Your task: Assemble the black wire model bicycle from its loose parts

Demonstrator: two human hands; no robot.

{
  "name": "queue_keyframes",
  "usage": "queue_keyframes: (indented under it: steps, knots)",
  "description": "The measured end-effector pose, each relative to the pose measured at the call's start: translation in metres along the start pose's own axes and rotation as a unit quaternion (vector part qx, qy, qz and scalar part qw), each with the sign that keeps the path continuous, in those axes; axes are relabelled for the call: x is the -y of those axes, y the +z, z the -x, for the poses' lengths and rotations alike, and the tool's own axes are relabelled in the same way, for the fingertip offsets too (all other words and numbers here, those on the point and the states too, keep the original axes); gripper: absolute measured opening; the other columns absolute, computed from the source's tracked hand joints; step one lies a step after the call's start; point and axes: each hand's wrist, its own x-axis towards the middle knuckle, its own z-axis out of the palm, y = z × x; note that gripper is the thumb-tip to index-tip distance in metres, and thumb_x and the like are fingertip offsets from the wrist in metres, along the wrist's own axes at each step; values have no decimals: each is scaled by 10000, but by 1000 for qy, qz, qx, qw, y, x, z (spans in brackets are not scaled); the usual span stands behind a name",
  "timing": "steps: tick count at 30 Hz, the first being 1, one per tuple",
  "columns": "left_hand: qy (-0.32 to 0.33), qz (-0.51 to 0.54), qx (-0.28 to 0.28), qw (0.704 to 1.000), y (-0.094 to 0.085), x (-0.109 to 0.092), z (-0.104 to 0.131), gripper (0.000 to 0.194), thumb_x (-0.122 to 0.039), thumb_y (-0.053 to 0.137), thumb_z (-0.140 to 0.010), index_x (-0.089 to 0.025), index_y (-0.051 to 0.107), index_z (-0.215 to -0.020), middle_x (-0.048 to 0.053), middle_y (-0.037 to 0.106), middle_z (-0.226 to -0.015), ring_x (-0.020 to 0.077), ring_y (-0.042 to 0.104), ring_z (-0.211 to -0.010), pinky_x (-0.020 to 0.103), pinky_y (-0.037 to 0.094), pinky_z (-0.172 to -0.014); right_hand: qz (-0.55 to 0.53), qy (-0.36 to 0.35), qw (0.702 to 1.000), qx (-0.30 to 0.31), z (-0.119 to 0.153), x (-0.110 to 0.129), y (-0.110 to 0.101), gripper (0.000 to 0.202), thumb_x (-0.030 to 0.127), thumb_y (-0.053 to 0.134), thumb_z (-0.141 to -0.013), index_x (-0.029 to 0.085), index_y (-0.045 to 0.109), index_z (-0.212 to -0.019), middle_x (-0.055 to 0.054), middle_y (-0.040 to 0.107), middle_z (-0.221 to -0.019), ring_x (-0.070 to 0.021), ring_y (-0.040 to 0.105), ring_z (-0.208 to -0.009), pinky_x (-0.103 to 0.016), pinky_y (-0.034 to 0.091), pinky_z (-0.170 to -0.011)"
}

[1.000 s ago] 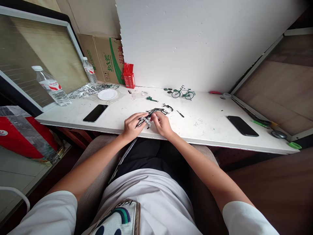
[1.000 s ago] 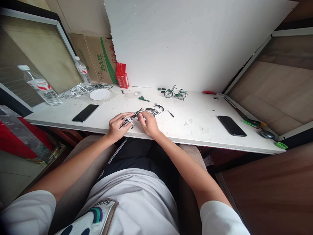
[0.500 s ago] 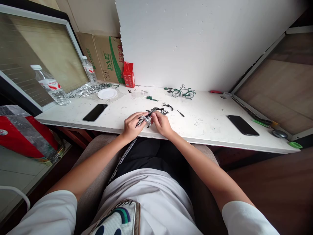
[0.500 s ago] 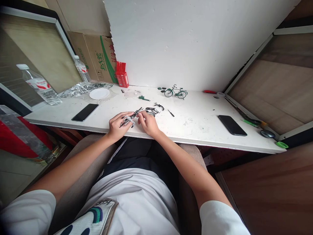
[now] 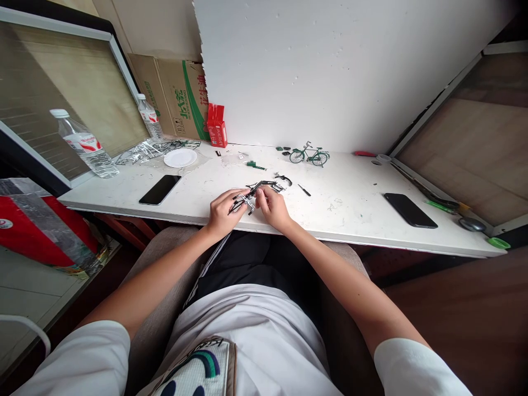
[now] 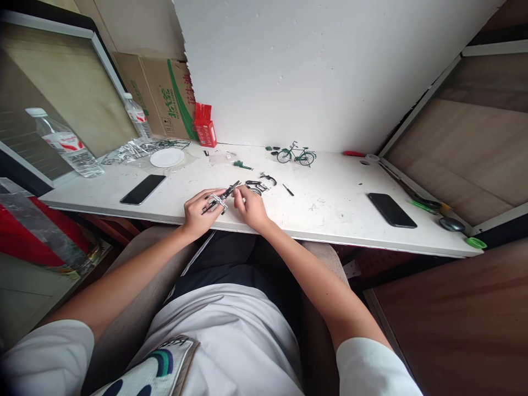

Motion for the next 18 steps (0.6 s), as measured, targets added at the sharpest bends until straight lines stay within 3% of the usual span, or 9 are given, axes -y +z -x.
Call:
queue_keyframes:
  steps: [4, 7, 14, 18]
  knots:
    - [-36, 5, -22, 999, 2, -5, -1, 244, -172, 705, -941, -166, 775, -1175, 100, 809, -1133, 104, 674, -670, 214, 516, -572, -11, 8, 1000, 0, 1, 2, -1, 452, 590, 361, -1122, 233, 626, -1040, -31, 724, -807, -187, 677, -725, -328, 504, -723]
    - [-50, 4, -36, 998, 2, -8, -3, 222, -170, 719, -930, -165, 783, -1143, 90, 815, -1100, 62, 577, -561, 205, 459, -529, -9, -2, 1000, -25, 0, 1, 1, 408, 612, 455, -1084, 236, 611, -1086, -36, 708, -860, -186, 665, -747, -302, 479, -632]
    - [-36, 23, -20, 999, 2, -10, -4, 245, -182, 688, -950, -162, 780, -1176, 110, 811, -1129, 133, 723, -769, 207, 486, -547, 21, -19, 999, -15, -1, 2, -2, 482, 556, 353, -1129, 234, 617, -886, -40, 689, -804, -188, 643, -740, -329, 485, -742]
    - [-53, 21, -37, 998, 3, -11, -4, 214, -213, 719, -944, -167, 791, -1141, 94, 815, -1081, 83, 625, -608, 206, 464, -521, 6, -10, 999, -32, 1, 2, 0, 427, 585, 412, -1105, 232, 625, -992, -49, 702, -873, -193, 653, -780, -315, 481, -677]
